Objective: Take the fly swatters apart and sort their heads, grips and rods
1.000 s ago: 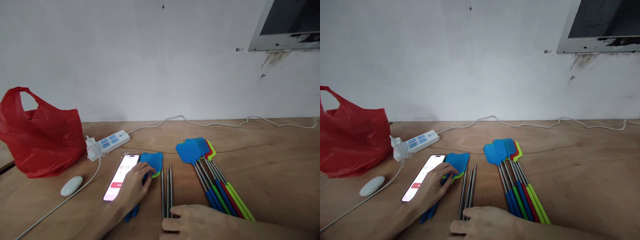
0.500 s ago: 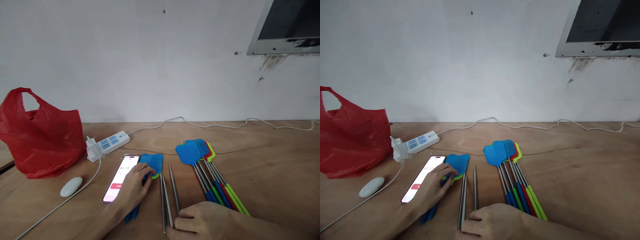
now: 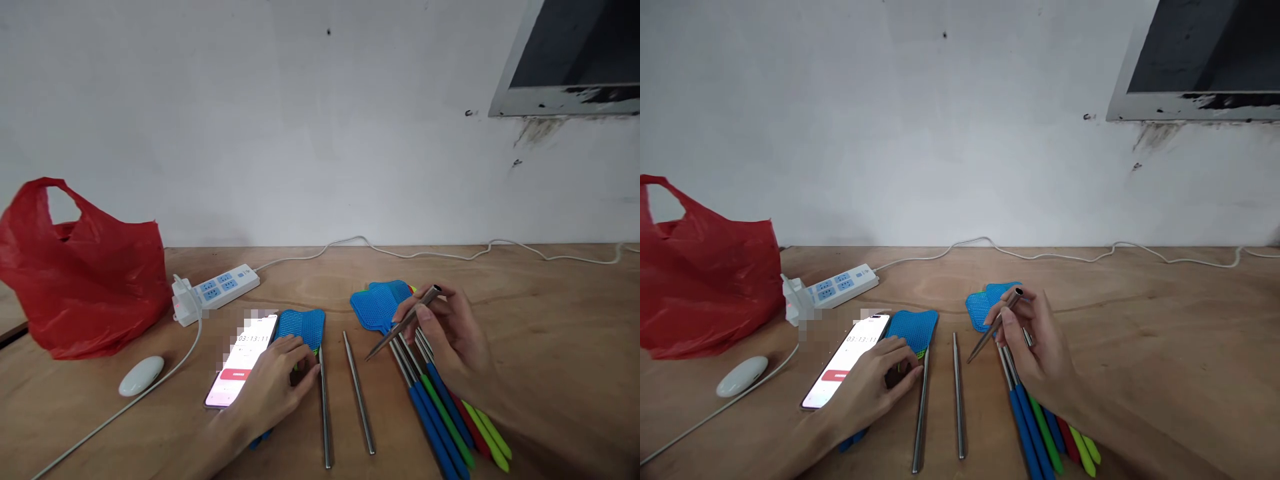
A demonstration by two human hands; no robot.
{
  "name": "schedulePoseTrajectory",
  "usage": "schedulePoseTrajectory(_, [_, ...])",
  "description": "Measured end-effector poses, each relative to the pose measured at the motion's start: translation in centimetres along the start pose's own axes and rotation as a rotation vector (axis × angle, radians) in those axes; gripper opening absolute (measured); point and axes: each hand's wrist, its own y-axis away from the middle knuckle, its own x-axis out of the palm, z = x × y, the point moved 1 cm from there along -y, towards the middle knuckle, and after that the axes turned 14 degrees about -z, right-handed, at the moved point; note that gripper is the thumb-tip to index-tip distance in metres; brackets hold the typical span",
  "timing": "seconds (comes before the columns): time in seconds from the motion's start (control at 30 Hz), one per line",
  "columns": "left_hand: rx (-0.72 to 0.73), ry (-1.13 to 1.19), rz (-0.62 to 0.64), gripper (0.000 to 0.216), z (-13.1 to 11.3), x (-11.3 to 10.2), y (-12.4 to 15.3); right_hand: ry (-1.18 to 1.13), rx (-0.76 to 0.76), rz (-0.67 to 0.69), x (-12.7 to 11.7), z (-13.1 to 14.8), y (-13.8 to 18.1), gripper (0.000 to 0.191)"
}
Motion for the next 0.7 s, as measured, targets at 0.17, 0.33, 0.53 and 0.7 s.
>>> schedulePoseTrajectory(0.17, [-0.01,-0.003,0.028,0.023,0.0,-0.1,0.0,0.018,-0.064,-0.014,-0.1,-0.1,0.3,0.017])
schedulePoseTrajectory(0.33, [0.007,-0.012,0.035,0.024,-0.1,-0.1,0.0,0.114,0.028,0.238,0.6,-2.2,0.7,0.014])
schedulePoseTrajectory(0.53, [0.009,-0.012,0.078,0.022,-0.3,0.2,0.0,0.129,0.032,0.3,0.8,-2.1,0.5,0.015])
schedulePoseTrajectory(0.7, [-0.012,-0.034,0.108,0.022,-0.3,0.4,0.2,0.161,-0.001,0.32,1.0,-3.1,2.0,0.019])
